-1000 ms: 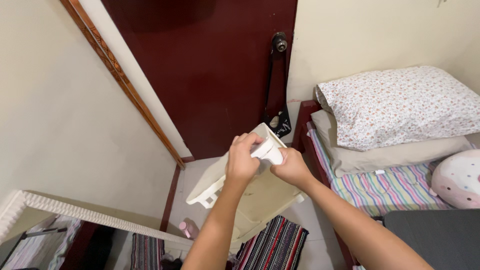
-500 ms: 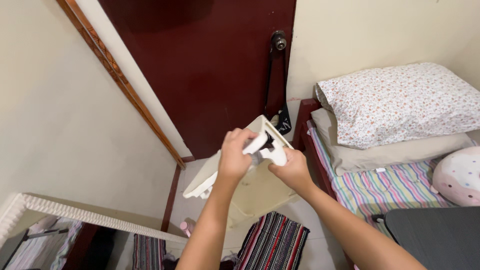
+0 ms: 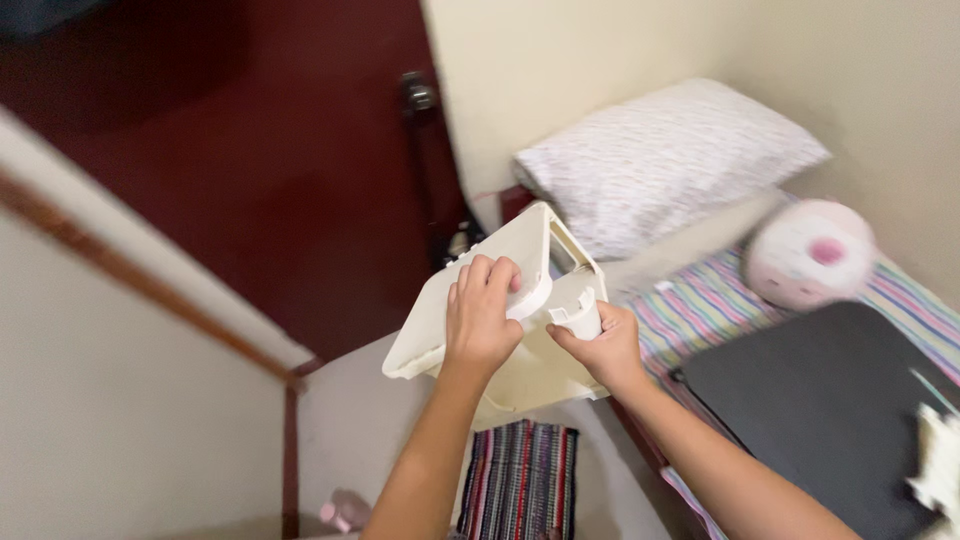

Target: The person assembles a white plastic storage unit by connecting multiple flat panels and interlocking support pieces. They align and snap the components together by hand, building the structure piece by piece on a bed.

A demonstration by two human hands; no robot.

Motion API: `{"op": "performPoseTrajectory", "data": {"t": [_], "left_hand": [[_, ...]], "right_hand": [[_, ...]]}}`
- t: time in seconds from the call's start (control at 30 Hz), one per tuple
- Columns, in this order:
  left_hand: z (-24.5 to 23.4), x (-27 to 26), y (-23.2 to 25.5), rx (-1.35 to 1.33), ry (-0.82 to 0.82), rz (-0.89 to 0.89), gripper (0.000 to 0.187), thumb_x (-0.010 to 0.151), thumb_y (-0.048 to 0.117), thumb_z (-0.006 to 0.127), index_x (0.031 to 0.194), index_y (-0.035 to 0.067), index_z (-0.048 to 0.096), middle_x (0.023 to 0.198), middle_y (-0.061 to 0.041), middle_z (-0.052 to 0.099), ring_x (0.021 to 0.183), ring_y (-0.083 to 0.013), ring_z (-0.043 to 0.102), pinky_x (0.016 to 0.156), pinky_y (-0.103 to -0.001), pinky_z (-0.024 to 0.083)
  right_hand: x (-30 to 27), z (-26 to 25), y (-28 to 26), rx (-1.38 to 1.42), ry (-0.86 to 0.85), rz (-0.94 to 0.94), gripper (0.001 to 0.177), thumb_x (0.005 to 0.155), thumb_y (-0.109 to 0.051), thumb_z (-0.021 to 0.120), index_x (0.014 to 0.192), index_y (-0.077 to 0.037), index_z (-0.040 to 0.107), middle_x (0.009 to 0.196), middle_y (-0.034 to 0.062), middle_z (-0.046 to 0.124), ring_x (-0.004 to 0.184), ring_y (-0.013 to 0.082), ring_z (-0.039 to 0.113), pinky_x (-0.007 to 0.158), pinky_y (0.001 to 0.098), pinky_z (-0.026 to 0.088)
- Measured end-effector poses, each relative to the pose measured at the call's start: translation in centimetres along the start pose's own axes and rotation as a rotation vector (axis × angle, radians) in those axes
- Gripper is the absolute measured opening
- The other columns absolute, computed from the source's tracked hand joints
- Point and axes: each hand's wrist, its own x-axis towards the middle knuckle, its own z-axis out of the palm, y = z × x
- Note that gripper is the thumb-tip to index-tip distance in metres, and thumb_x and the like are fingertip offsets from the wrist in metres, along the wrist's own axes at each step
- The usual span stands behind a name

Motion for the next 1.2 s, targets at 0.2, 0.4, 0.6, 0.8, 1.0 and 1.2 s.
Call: {"op": "performPoseTrajectory", "data": {"t": [0.2,0.4,0.6,0.8,1.0,1.2], "left_hand": [[7.2,1.3,5.7,0.009,-0.198,0.244,0.032,0.063,-0.003,0.069,0.088,0.013,0.056,0.087,-0.007,0.060,0.085,-0.0322,0.062,0.074,-0.048,0.040],[15.2,0.4,13.7,-0.087,-0.240,0.560,0.030,0.068,-0.004,0.067,0.092,0.011,0.057,0.078,-0.007,0.059,0.066,-0.0324,0.061,0.070,-0.048,0.036],[22.6,-1.2,21.4,-0.139,-0.341,0.744,0.027,0.071,-0.003,0.065,0.090,0.012,0.055,0.077,-0.007,0.059,0.060,-0.0301,0.060,0.068,-0.046,0.036],[28.2,-3.2,26.9,-0.100,-0.348,0.834,0.023,0.074,0.001,0.067,0.089,0.013,0.054,0.076,-0.006,0.057,0.056,-0.0278,0.058,0.068,-0.043,0.037],[32.2,-5.6,28.4,-0.016,-0.465,0.890,0.031,0.071,-0.001,0.066,0.097,0.012,0.055,0.081,-0.005,0.057,0.059,-0.0261,0.060,0.070,-0.043,0.038],[34.6,-9.3,28.4,0.006,-0.595,0.867,0.033,0.073,-0.001,0.069,0.099,0.012,0.053,0.084,-0.006,0.057,0.064,-0.0266,0.062,0.074,-0.042,0.039]], "right_hand": [[-3.6,-8.2,2.2,-0.080,0.267,0.015,0.023,0.076,-0.012,0.085,0.095,-0.001,0.078,0.088,0.0032,0.080,0.078,0.0068,0.070,0.071,0.0257,0.057],[-9.1,-16.2,5.3,-0.170,0.583,0.073,0.024,0.077,-0.011,0.085,0.098,-0.001,0.078,0.091,0.0022,0.080,0.082,0.0064,0.071,0.073,0.0250,0.057],[-14.3,-23.6,9.9,-0.163,0.782,0.125,0.019,0.080,-0.012,0.084,0.095,-0.001,0.077,0.084,0.0015,0.077,0.076,0.0038,0.063,0.066,0.0247,0.053],[-16.0,-28.3,13.8,-0.275,0.884,0.089,0.017,0.076,-0.012,0.084,0.088,-0.003,0.075,0.078,0.0035,0.075,0.072,0.0058,0.064,0.063,0.0273,0.054],[-18.5,-32.1,15.6,-0.325,0.820,0.118,0.022,0.074,-0.014,0.083,0.090,-0.005,0.070,0.079,0.0070,0.072,0.070,0.0156,0.069,0.065,0.0305,0.055],[-21.2,-35.1,15.8,-0.448,0.496,0.379,0.039,0.065,-0.023,0.092,0.097,-0.007,0.076,0.101,0.0115,0.063,0.087,0.0247,0.066,0.077,0.0375,0.055]]}}
